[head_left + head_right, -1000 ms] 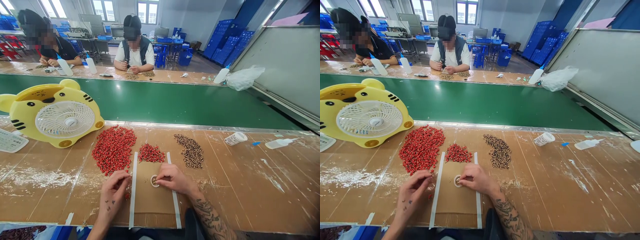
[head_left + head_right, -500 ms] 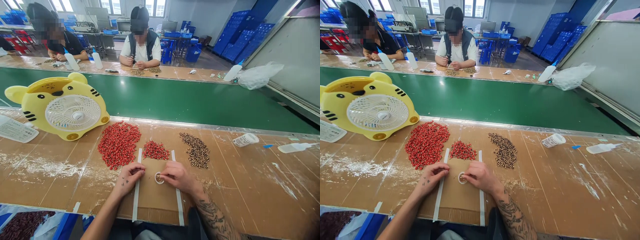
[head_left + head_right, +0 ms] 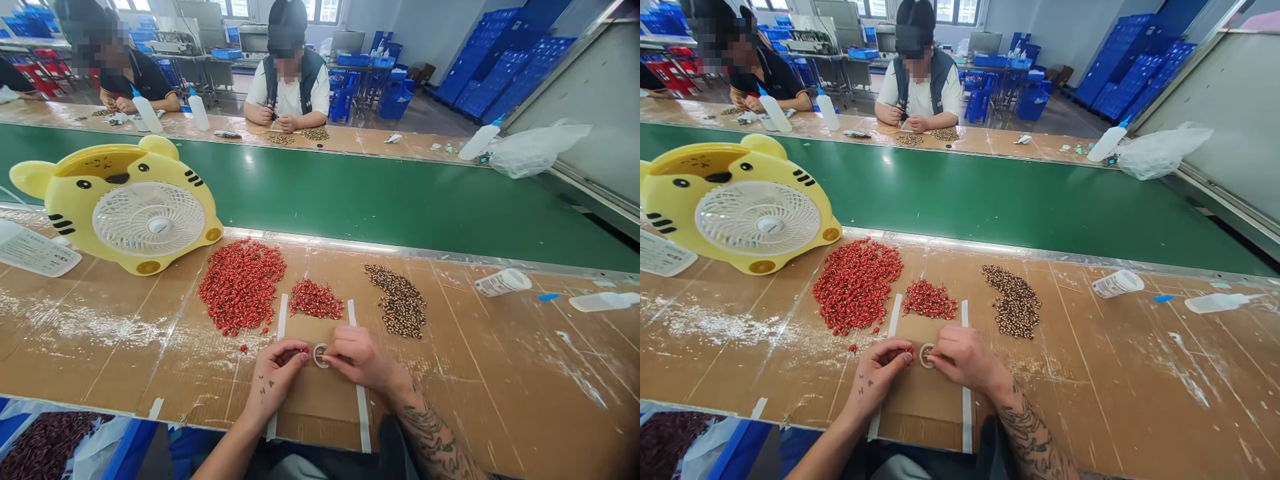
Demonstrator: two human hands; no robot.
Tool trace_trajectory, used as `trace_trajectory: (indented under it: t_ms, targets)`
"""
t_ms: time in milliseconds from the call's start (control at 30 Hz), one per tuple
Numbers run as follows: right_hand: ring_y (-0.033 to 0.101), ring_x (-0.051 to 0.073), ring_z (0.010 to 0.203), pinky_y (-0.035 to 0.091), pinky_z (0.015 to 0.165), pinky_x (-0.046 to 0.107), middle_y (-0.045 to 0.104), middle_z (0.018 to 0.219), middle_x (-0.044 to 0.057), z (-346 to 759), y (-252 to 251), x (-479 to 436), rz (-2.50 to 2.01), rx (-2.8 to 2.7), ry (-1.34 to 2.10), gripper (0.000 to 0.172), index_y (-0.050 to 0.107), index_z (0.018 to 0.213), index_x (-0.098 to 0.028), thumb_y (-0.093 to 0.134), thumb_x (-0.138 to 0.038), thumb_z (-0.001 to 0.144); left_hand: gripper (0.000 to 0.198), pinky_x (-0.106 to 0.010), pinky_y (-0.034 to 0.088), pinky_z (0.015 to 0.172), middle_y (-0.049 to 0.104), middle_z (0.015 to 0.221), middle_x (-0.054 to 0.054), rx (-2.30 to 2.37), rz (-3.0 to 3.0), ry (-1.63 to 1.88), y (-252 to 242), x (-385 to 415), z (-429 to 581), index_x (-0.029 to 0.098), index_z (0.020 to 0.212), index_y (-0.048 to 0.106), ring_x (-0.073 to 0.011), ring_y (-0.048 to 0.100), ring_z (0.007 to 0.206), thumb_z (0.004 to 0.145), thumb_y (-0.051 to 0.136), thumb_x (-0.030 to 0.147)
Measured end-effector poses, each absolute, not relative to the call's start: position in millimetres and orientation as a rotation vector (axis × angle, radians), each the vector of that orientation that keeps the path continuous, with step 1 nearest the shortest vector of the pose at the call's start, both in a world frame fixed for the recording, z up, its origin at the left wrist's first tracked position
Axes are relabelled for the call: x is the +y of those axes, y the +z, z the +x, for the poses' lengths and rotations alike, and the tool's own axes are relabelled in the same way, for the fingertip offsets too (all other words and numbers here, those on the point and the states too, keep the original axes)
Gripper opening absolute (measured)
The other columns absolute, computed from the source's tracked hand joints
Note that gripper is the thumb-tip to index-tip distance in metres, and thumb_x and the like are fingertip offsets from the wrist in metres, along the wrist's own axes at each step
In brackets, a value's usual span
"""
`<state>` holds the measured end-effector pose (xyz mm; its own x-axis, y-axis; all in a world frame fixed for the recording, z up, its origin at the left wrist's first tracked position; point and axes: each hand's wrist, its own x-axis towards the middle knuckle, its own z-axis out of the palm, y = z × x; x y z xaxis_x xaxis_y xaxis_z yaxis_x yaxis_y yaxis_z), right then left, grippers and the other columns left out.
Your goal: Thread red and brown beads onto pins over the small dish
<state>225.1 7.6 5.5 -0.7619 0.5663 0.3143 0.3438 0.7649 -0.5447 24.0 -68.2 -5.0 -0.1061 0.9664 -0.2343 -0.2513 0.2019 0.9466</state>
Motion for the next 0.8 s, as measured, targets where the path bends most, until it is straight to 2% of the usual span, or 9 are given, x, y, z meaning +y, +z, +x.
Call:
trace_trajectory:
  t_ms: [233,500,800]
  targets:
    - [0.048,0.015,0.064,0.032,0.059,0.028,0.057,0.066,0.003,229,10,8,-0.697,-2.484,0.696,0.025,0.063,0.072,-0.017,0.055,-0.023,0.096,0.013,-0.024,0.056,0.066,0.076,0.074,-0.005,1.226,0.772,1.211,-8,-66,22,0.016,0.081,0.077,-0.0172,0.070,0.067,0.070,0.079,0.023]
    - [0.047,0.013,0.056,0.033,0.054,0.026,0.054,0.061,0.000,235,23,4,-0.783,-2.013,0.965,0.019,0.070,0.076,-0.018,0.063,-0.027,0.092,0.010,-0.022,0.054,0.063,0.076,0.071,-0.004,1.199,0.800,1.208,-8,-66,24,0.017,0.079,0.078,-0.0154,0.069,0.063,0.071,0.079,0.021]
    - [0.048,0.013,0.055,0.034,0.052,0.025,0.057,0.061,0.002,225,20,3,-0.776,-2.059,0.981,0.022,0.073,0.078,-0.017,0.064,-0.031,0.092,0.011,-0.023,0.054,0.064,0.076,0.072,-0.005,1.179,0.851,1.191,-5,-67,24,0.016,0.081,0.078,-0.0161,0.068,0.065,0.073,0.078,0.024]
